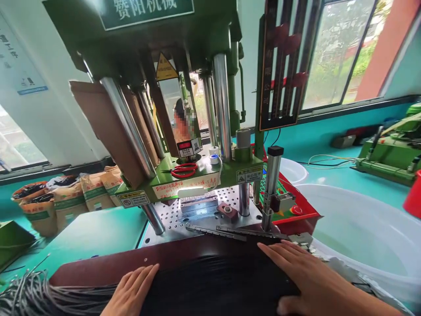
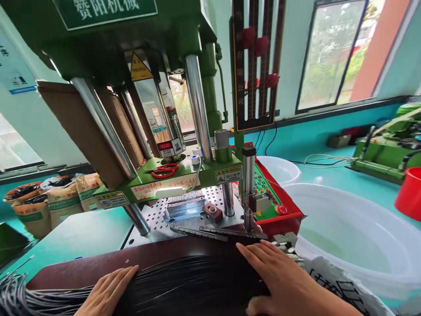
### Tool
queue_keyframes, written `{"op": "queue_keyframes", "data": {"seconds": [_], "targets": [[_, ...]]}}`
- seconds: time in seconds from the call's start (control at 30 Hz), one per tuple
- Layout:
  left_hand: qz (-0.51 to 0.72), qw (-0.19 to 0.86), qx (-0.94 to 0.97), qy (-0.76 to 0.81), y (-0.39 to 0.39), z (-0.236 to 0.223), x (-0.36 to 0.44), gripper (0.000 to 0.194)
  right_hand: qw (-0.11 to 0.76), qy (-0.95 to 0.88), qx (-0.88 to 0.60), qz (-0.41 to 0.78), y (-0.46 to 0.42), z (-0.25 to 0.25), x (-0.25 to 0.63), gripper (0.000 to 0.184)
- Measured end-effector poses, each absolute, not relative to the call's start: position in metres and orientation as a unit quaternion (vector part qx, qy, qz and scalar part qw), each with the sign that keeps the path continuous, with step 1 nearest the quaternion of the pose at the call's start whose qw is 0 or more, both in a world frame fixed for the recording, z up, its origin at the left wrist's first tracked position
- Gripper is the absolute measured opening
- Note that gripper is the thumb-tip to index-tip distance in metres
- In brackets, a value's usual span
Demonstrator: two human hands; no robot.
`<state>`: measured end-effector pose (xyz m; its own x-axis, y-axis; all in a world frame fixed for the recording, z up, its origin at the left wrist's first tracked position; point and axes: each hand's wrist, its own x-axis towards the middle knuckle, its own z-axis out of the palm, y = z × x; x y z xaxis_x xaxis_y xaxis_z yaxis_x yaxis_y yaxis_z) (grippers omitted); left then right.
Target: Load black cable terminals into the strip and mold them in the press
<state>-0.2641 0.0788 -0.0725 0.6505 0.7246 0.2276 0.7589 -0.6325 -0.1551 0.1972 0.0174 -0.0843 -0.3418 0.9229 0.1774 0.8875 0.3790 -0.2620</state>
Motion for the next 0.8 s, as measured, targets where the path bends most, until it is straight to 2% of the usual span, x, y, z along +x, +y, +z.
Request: {"op": "queue_keyframes", "data": {"seconds": [0.13, 0.27, 0.37, 0.47, 0.57, 0.67, 0.8], "targets": [[-0.051, -0.021, -0.868, -0.494, 0.075, -0.060, -0.221, 0.050, 0.157, -0.838, -0.523, 0.007, 0.021, -0.083, 0.172, 0.082], [-0.088, -0.151, -0.844, -0.507, 0.088, -0.047, -0.179, 0.036, 0.150, -0.840, -0.521, 0.005, 0.024, -0.097, 0.156, 0.076], [-0.111, -0.234, -0.836, -0.484, 0.100, -0.035, -0.171, 0.027, 0.103, -0.832, -0.539, 0.077, 0.025, -0.095, 0.157, 0.077], [-0.123, -0.265, -0.824, -0.485, 0.110, -0.026, -0.174, 0.017, 0.067, -0.817, -0.555, 0.141, 0.032, -0.082, 0.155, 0.081], [-0.125, -0.316, -0.808, -0.481, 0.121, -0.021, -0.178, 0.016, 0.085, -0.808, -0.554, 0.182, 0.044, -0.069, 0.141, 0.078], [-0.093, -0.381, -0.801, -0.453, 0.138, -0.017, -0.178, 0.021, 0.120, -0.802, -0.546, 0.210, 0.058, -0.059, 0.124, 0.065], [-0.028, -0.406, -0.822, -0.399, 0.160, -0.018, -0.177, 0.027, 0.128, -0.793, -0.565, 0.187, 0.064, -0.056, 0.118, 0.049]]}}
